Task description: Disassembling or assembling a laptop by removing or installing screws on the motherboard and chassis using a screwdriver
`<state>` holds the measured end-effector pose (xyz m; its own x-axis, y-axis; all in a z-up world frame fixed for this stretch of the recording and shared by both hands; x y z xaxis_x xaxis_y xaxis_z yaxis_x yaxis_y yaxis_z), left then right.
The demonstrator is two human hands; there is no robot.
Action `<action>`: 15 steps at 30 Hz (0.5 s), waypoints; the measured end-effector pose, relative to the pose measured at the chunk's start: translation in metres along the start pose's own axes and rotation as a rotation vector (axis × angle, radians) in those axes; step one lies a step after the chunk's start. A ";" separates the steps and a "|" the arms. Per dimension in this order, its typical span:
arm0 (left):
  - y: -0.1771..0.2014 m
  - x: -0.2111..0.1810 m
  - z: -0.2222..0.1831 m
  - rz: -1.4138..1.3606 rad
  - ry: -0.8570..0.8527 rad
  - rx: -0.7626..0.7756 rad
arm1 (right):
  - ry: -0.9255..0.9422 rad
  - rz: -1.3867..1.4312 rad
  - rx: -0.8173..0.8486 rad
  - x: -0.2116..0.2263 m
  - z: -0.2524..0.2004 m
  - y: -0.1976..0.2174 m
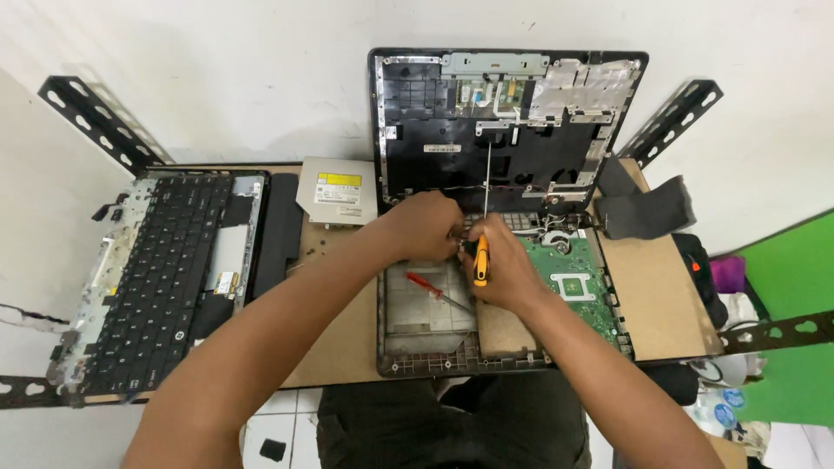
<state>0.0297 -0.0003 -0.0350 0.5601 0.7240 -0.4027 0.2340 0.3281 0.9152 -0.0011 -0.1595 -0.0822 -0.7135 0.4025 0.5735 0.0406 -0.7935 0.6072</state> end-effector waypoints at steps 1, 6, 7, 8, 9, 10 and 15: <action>0.002 -0.007 -0.006 -0.007 0.002 0.007 | -0.008 0.003 0.004 -0.002 -0.003 0.000; -0.014 -0.001 -0.014 -0.044 0.055 -0.121 | 0.020 0.012 0.007 0.001 0.002 0.004; -0.019 0.000 -0.014 -0.046 0.052 -0.124 | 0.021 0.007 0.008 0.001 0.002 0.004; -0.023 0.002 -0.015 -0.076 0.062 -0.164 | 0.030 0.026 -0.003 0.002 0.001 0.004; -0.028 0.003 -0.016 -0.106 0.072 -0.203 | 0.039 0.045 -0.014 0.002 0.001 0.003; -0.031 0.004 -0.019 -0.109 0.074 -0.208 | 0.042 0.043 -0.009 0.000 0.000 0.003; -0.045 0.008 -0.030 -0.127 0.050 -0.414 | 0.217 -0.026 -0.126 0.009 0.000 0.003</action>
<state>0.0001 0.0090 -0.0799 0.5058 0.6871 -0.5215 -0.0454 0.6250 0.7793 -0.0074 -0.1577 -0.0748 -0.8470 0.3272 0.4191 -0.0575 -0.8400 0.5396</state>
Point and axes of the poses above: each hand's wrist, its own z-axis towards the middle knuckle, its own y-axis out of the back of the hand, x = y × z, the point moved 2 cm from there along z, towards the middle knuckle, and after that the axes turned 3 degrees about z, right-handed, at the moved point
